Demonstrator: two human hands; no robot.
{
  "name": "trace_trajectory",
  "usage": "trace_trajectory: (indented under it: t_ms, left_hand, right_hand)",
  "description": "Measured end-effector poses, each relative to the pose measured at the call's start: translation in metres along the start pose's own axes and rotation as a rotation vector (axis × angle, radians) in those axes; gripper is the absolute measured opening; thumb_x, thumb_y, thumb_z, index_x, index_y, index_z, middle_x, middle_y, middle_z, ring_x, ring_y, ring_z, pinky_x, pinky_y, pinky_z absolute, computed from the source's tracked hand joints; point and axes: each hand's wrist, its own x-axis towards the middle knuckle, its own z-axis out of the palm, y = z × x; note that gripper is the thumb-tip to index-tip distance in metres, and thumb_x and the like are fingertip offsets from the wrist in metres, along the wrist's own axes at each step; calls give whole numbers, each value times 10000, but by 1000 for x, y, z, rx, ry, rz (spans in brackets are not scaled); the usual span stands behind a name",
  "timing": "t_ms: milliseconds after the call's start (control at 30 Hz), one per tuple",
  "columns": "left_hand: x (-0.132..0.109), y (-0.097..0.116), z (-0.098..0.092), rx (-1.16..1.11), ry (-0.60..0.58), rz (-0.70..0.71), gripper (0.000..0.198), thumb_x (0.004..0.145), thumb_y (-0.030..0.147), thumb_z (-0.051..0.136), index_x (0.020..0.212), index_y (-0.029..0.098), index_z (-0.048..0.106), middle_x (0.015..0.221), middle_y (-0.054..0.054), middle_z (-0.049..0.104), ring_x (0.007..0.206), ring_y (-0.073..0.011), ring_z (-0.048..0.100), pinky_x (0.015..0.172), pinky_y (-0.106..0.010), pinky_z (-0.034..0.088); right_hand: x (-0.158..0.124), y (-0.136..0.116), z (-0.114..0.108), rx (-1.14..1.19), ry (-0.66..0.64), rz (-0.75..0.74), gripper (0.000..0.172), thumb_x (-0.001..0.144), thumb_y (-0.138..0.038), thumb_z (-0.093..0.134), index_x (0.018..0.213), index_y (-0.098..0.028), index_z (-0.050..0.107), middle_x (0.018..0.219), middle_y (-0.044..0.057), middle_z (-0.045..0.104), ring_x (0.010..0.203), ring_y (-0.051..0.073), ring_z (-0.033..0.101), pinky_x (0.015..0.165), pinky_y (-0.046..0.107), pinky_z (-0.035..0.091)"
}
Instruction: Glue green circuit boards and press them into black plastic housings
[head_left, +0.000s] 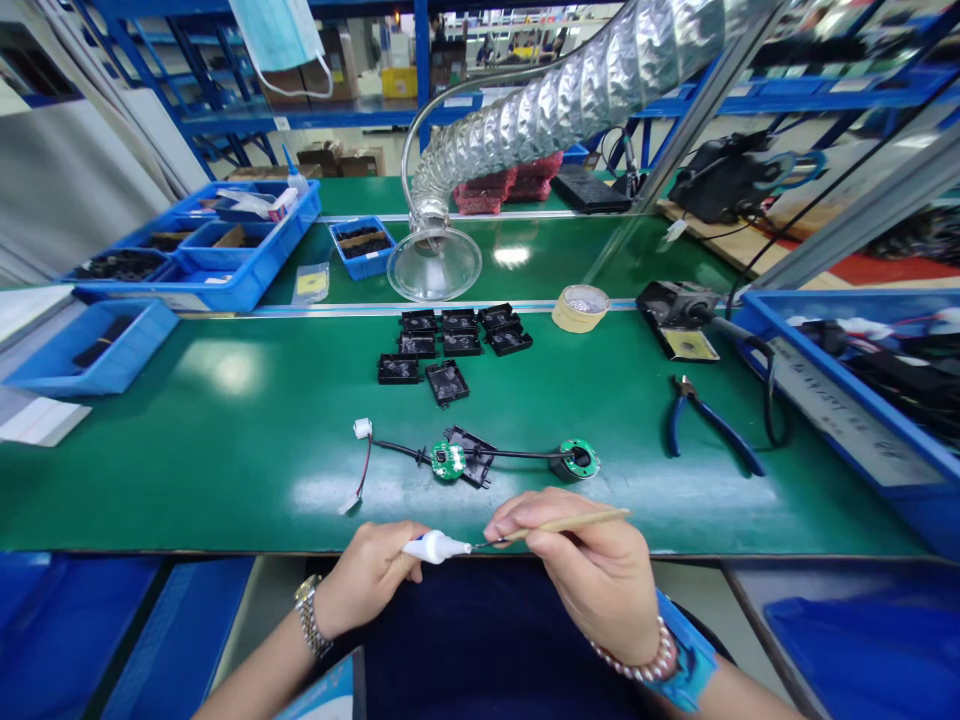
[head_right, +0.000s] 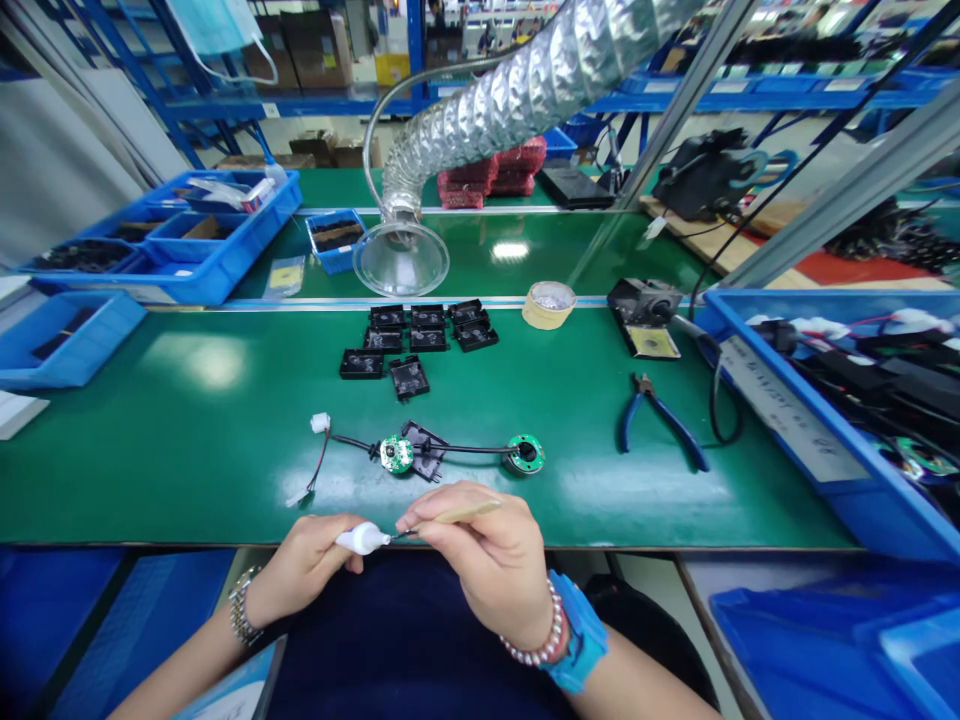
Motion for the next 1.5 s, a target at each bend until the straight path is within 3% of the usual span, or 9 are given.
trace_trajectory:
  t_ms: [533, 700, 933, 1033, 1267, 1500]
  left_hand:
    - [0, 0, 0, 20, -7, 3, 238, 860, 204, 383, 837, 170, 618, 564, 1, 603, 515, -113, 557, 525, -187, 418]
    - [1, 1, 0, 45, -11, 5, 218, 856, 184, 393, 837, 173, 609, 567, 6, 608, 517, -109, 567, 521, -183, 420]
    - [1, 0, 1, 48, 15, 15, 208, 862, 204, 401, 817, 171, 601, 559, 11, 606, 506, -102, 567, 515, -182, 421]
    - [0, -2, 2, 35, 9, 9, 229, 874, 212, 378, 820, 162, 595, 563, 11, 605, 514, -102, 567, 512, -183, 421]
    - [0, -2, 2, 13, 17, -3, 246, 877, 239, 379, 807, 160, 601, 560, 6, 606, 509, -102, 560, 512, -186, 426]
    - [2, 3, -1, -180, -4, -184, 270, 868, 302, 410, 763, 143, 601, 561, -12, 598, 512, -106, 551, 514, -192, 424]
  right_hand:
    - [0, -7, -5, -201, -210, -213, 356, 782, -64, 574, 1085, -250, 580, 812, 43, 670, 759, 178, 642, 657, 322, 557]
    - [-1, -14, -8, -349, -286, -303, 430, 791, -85, 578, 1176, -262, 504, 822, 52, 672, 784, 180, 640, 659, 309, 562]
    - [-4, -13, -13, -385, -348, -384, 489, 789, -104, 595, 1237, -233, 451, 834, 73, 671, 839, 188, 631, 693, 301, 561]
    - [-2, -11, -14, -296, -276, -347, 372, 815, -98, 553, 1166, -217, 522, 834, 67, 666, 814, 186, 634, 663, 312, 567]
    - [-4, 2, -11, -29, 66, -144, 230, 830, -80, 508, 949, -228, 640, 768, 19, 658, 698, 171, 630, 629, 333, 547]
    - [6, -1, -17, 238, 242, 112, 88, 813, -236, 585, 861, -239, 659, 755, 8, 620, 661, 158, 626, 535, 280, 540]
